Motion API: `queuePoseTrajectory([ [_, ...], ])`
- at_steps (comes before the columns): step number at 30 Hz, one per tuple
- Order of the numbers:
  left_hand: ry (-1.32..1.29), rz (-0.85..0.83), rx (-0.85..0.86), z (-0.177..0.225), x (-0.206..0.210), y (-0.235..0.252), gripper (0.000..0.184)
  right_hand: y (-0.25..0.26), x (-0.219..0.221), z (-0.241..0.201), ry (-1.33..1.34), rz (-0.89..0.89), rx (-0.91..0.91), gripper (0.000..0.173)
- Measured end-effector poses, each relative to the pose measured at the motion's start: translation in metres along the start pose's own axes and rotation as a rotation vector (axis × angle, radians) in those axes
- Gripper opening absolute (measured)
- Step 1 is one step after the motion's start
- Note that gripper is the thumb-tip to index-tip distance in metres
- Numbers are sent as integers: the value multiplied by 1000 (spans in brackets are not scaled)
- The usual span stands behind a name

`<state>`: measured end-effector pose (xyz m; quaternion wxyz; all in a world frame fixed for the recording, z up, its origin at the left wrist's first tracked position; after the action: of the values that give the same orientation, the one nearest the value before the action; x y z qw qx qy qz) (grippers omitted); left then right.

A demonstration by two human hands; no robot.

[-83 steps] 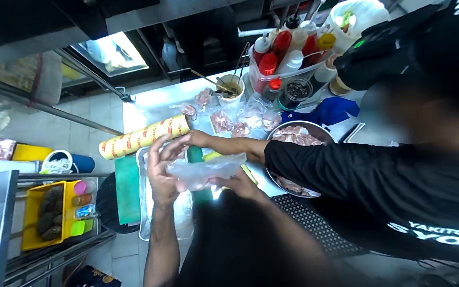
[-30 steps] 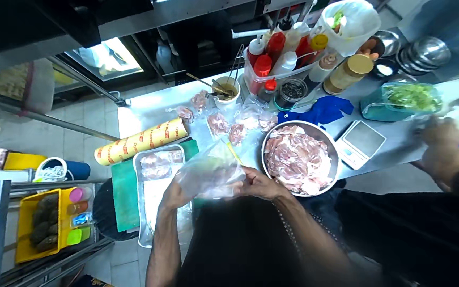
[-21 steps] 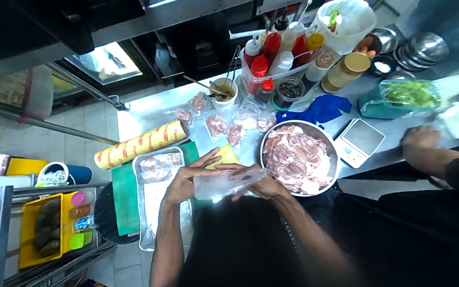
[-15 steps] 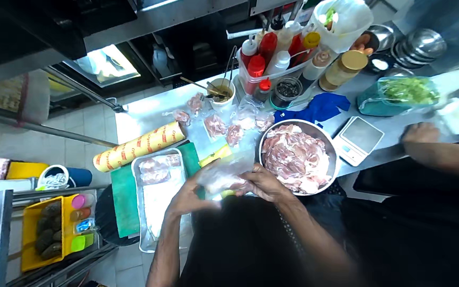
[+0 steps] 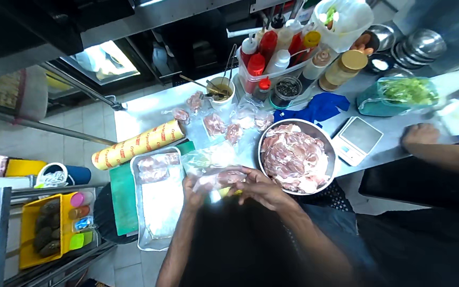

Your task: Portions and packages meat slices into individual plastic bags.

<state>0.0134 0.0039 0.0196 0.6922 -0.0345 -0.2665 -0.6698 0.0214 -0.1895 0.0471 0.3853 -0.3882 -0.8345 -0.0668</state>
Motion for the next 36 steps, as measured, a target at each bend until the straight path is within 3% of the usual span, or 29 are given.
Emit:
queuePoseTrajectory([
  [5, -138, 255, -125, 6, 6, 10, 37, 3, -10, -9, -501, 454, -289, 23],
  [9, -158, 367, -149, 9, 8, 10, 24, 2, -13, -6, -644, 594, -369, 24],
  [11, -214, 354, -195, 8, 5, 8, 24, 5, -11, -7, -531, 494, -311, 24],
  [14, -229, 234, -267, 11, 1, 7, 30, 10, -5, 6, -143, 143, -34, 56],
  [16, -177, 73, -263, 14, 0, 9, 29, 11, -3, 13, -93, 41, 27, 65],
  [20, 14, -216, -109, 26, -7, 21, 16, 14, -5, 18, -145, -32, -32, 41],
  [23, 66, -213, -60, 28, -12, 22, 14, 20, -8, 21, -148, -36, -61, 28],
  [27, 110, -138, -124, 19, -24, 7, 21, 24, -12, 29, -136, -1, -61, 35],
  [30, 89, -187, -142, 10, -31, -12, 26, 25, -18, 39, -38, 53, -9, 37],
  [34, 136, -198, -132, 4, -35, -43, 66, 25, -26, 66, 129, 145, 152, 32],
  [36, 200, -117, -102, 4, -43, -51, 53, 27, -23, 84, 239, 169, 241, 28],
])
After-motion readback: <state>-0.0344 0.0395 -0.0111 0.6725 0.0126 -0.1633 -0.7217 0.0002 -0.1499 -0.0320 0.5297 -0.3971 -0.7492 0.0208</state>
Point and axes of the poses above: each hand's wrist, its own y-axis towards the middle knuckle, its own x-axis out of the palm, z = x × y, the point moved 7 cm from there along y, towards the middle knuckle, and after that the axes turned 2 degrees about z, right-handed, at the moved point
